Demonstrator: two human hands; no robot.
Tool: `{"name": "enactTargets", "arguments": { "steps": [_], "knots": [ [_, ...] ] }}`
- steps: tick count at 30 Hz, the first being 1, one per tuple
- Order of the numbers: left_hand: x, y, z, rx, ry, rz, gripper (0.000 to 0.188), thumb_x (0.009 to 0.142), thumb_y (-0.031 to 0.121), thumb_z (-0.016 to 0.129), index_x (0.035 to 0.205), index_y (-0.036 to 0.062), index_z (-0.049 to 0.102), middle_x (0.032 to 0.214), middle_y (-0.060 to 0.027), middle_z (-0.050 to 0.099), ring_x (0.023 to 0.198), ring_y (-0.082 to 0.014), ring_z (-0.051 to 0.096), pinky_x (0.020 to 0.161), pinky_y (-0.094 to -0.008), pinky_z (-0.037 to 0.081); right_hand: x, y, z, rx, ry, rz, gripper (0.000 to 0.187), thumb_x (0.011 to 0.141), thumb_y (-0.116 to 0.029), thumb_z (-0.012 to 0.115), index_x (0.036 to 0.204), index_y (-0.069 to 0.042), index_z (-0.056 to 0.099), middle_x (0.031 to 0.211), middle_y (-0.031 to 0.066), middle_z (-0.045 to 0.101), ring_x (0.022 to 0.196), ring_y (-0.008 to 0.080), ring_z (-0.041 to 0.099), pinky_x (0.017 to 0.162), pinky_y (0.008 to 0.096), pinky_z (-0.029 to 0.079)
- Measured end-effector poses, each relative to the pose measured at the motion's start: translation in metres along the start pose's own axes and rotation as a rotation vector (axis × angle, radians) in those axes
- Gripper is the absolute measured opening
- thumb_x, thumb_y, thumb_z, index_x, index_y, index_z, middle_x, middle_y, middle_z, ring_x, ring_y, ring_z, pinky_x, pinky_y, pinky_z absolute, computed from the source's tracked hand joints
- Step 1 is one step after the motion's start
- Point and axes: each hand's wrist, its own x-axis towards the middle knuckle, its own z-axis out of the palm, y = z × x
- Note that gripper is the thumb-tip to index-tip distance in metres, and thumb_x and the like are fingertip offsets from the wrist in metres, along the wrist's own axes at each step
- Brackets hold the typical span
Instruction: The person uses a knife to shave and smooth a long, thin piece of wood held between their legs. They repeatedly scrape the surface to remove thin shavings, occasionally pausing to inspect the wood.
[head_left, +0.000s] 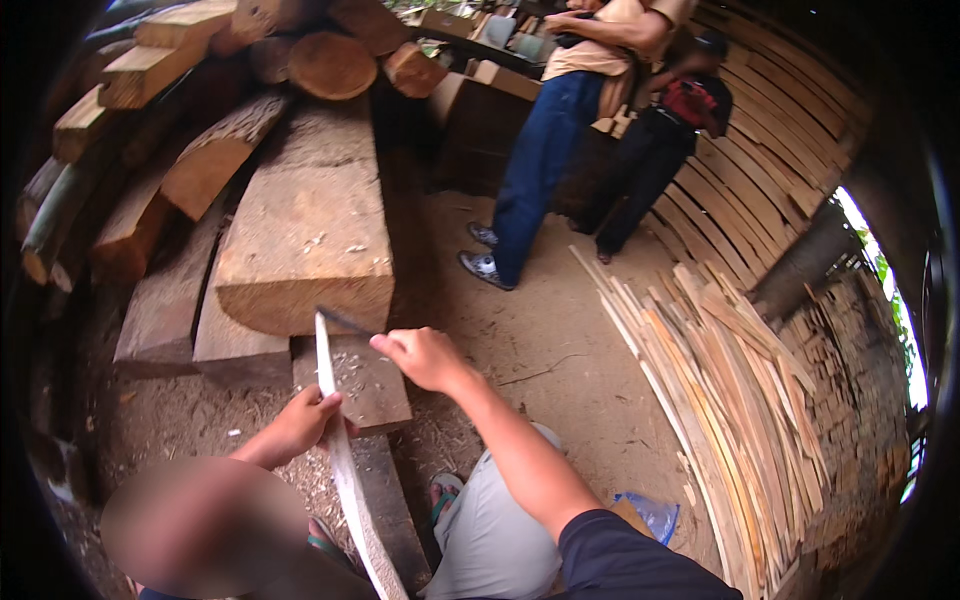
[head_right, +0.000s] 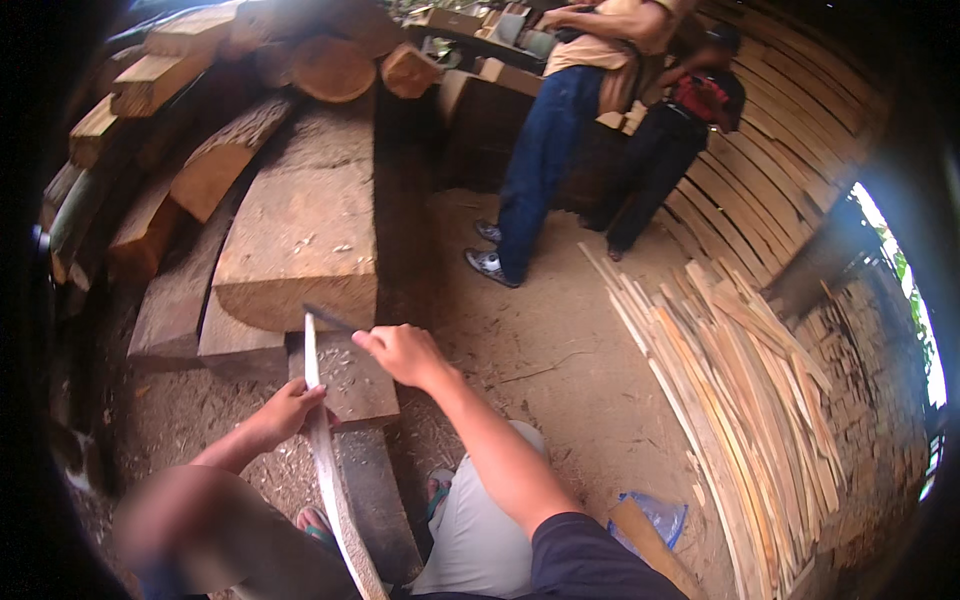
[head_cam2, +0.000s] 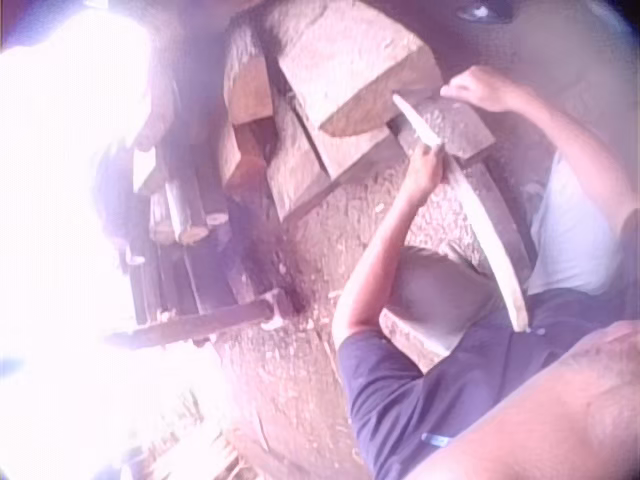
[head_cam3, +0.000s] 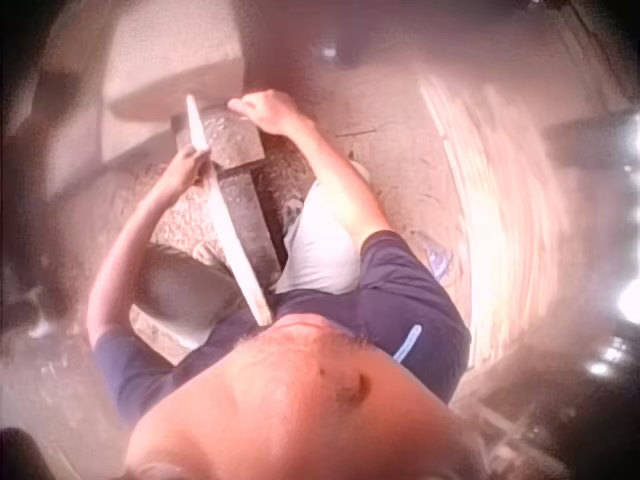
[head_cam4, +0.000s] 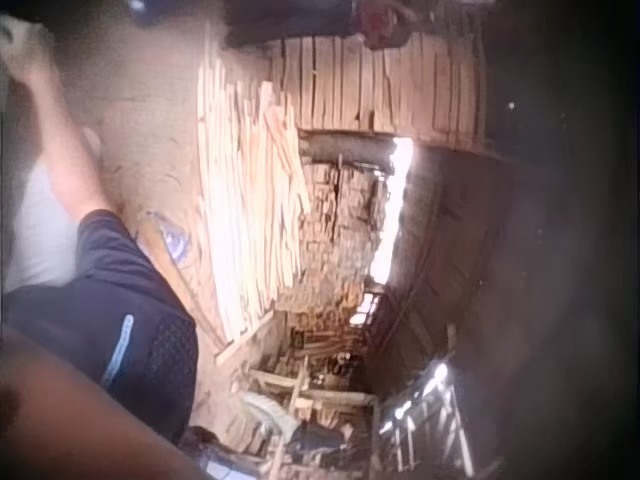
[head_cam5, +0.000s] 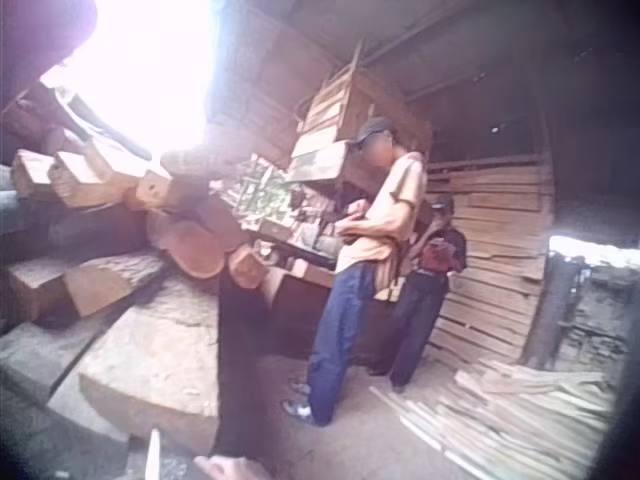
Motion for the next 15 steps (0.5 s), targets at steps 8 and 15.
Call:
{"name": "enactTargets", "arguments": {
  "steps": [8,15],
  "knots": [
    [-0.026,0.017,0.046,0.210,0.370,0.201,0.026,0.103,0.025,0.050,0.103,-0.0003,0.048,0.074,-0.0142,0.067,0.062,-0.0215,0.068,0.048,-0.0372,0.051,-0.018,0.008,0.003,0.069,0.005,-0.034,0.060,0.099,-0.053,0.049,0.074,0.000,0.063,0.069,0.0230,0.062,0.071,0.0443,0.064,0.065,0.0497,0.048],
    [-0.031,0.002,0.092,-0.184,0.361,0.337,0.025,0.102,0.024,0.050,0.115,0.0020,0.048,0.072,-0.0079,0.060,0.059,-0.0166,0.061,0.046,-0.0319,0.047,-0.019,0.011,0.017,0.229,0.033,-0.054,0.059,0.101,-0.051,0.050,0.072,0.000,0.054,0.056,0.0135,0.046,0.052,0.0244,0.048,0.056,0.0407,0.040]
  ]
}}
